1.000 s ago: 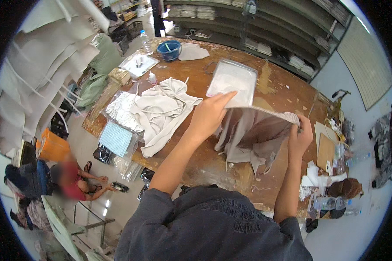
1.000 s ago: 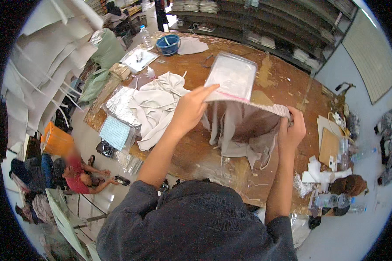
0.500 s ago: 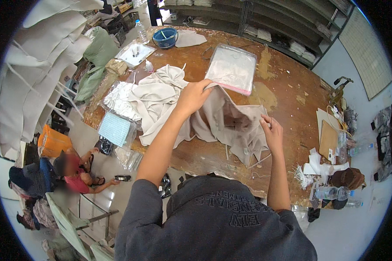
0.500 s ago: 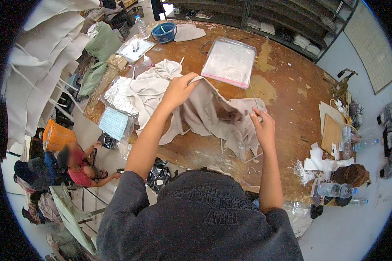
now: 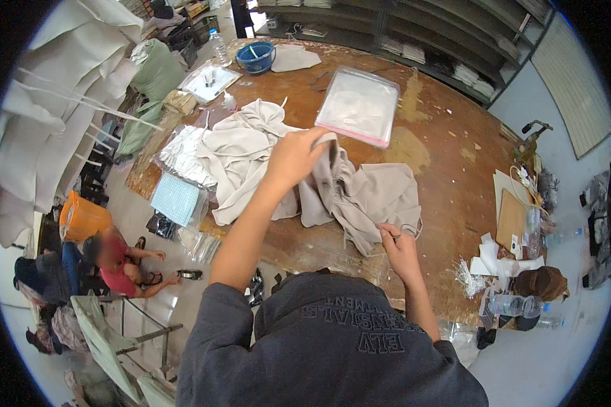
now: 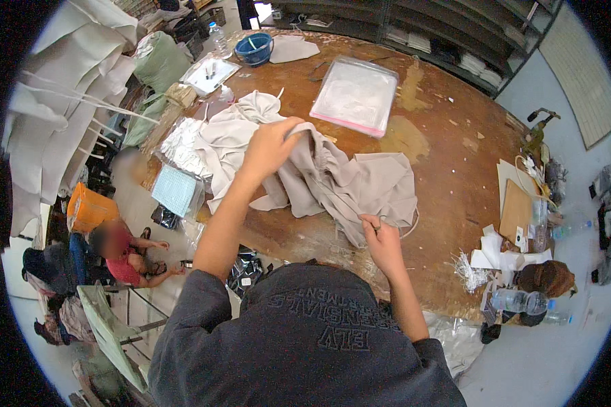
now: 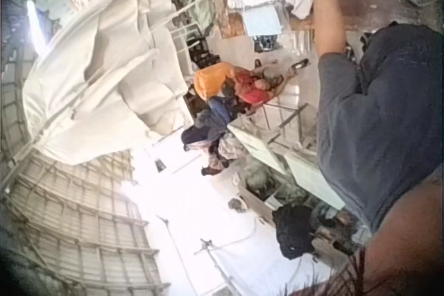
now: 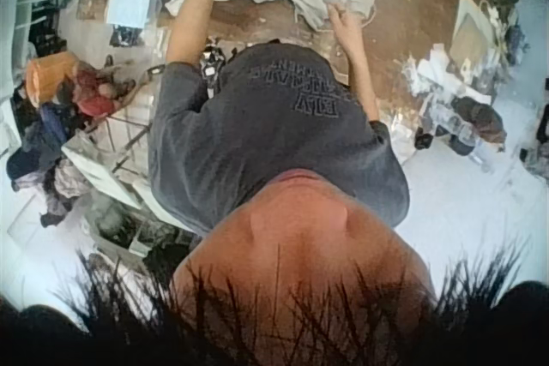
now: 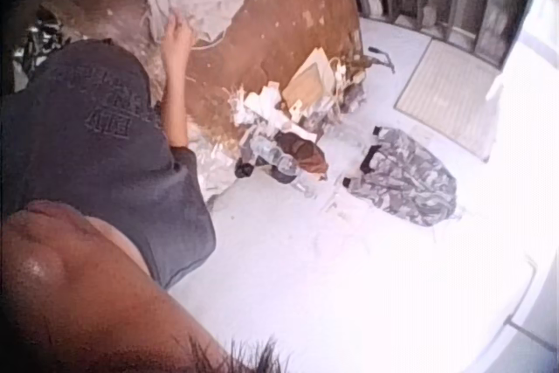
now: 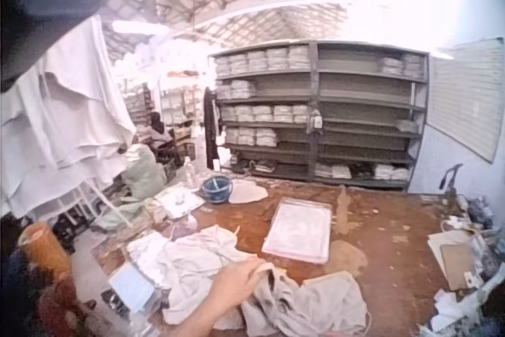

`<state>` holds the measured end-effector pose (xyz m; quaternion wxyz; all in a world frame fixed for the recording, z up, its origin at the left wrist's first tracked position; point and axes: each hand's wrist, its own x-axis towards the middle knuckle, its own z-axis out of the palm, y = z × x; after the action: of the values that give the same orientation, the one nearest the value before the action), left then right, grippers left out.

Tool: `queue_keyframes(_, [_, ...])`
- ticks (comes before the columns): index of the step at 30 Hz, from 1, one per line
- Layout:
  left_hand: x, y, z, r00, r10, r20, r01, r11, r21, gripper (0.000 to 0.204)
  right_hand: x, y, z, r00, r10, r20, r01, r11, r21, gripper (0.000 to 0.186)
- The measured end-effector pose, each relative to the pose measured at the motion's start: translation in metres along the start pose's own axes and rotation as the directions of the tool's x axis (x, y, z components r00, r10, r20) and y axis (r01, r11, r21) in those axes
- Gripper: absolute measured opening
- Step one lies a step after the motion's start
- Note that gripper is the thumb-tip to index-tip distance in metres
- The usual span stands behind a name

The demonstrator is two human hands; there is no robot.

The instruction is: The person applies glue to a small area of a light-colored garment, smooths the fabric, and uses a toothbrush to spread the adhesive. They then lift and inspect the garment, handling it by hand throughout the process.

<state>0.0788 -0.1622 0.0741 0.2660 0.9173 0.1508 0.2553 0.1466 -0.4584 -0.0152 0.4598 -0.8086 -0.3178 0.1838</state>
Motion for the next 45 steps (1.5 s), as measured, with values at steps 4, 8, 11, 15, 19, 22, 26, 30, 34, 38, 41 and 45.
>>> queue_keyframes(4, [-0.041,0.037,0.002,0.994,0.040,0.102,-0.024,0.988,-0.155,0.026,0.020,-0.011,0.028,0.994,-0.090,-0.055,0.091,0.996,0.013,0.021])
queue_keyframes(8, [-0.099,0.076,-0.014,0.993,-0.003,0.121,0.043,0.943,-0.330,0.025,0.030,-0.047,0.049,0.984,-0.161,-0.075,0.176,0.941,0.289,0.020])
queue_keyframes(11, [-0.127,0.079,-0.044,0.997,-0.021,-0.078,0.008,0.986,-0.169,0.029,0.026,-0.071,0.049,0.984,-0.180,0.006,0.157,0.876,0.457,0.020])
queue_keyframes(15, [-0.136,0.043,-0.075,0.937,-0.135,-0.321,0.154,0.987,0.034,0.028,0.035,-0.072,0.042,0.952,-0.173,0.253,0.086,0.943,0.322,0.021])
queue_keyframes(19, [-0.155,0.029,-0.057,0.936,-0.289,-0.202,0.312,0.946,0.091,0.026,0.049,-0.045,0.049,0.939,-0.135,0.315,0.093,0.985,0.143,0.023])
queue_keyframes(22, [-0.160,0.036,-0.029,0.955,-0.253,-0.155,0.263,0.964,0.043,0.027,0.046,-0.029,0.056,0.954,-0.007,0.299,-0.063,0.973,0.223,0.025])
queue_keyframes(26, [-0.156,0.051,-0.006,0.945,-0.271,-0.183,0.261,0.962,-0.075,0.028,0.028,-0.027,0.066,0.951,-0.005,0.310,-0.109,0.930,0.350,0.024])
queue_keyframes(30, [-0.151,0.060,0.004,0.946,-0.228,-0.230,0.212,0.973,-0.094,0.026,0.026,-0.031,0.072,0.901,-0.106,0.420,0.040,0.986,0.164,0.023])
queue_keyframes(34, [-0.155,0.071,0.012,0.984,-0.074,-0.159,0.058,0.993,-0.102,0.033,0.033,-0.029,0.075,0.914,-0.081,0.397,-0.059,0.943,0.328,0.024])
queue_keyframes(38, [-0.164,0.075,-0.001,0.984,0.158,0.076,-0.142,0.972,-0.185,0.035,0.035,-0.029,0.076,0.966,-0.146,0.214,-0.007,0.810,0.587,0.026])
queue_keyframes(41, [-0.161,0.067,-0.026,0.963,0.268,0.014,-0.264,0.957,-0.118,0.038,0.028,-0.030,0.074,0.977,-0.111,0.182,-0.040,0.744,0.667,0.029])
queue_keyframes(45, [-0.137,0.057,-0.036,0.928,0.304,-0.214,-0.225,0.917,0.330,0.031,0.013,-0.030,0.067,0.961,-0.182,0.207,-0.005,0.739,0.673,0.030])
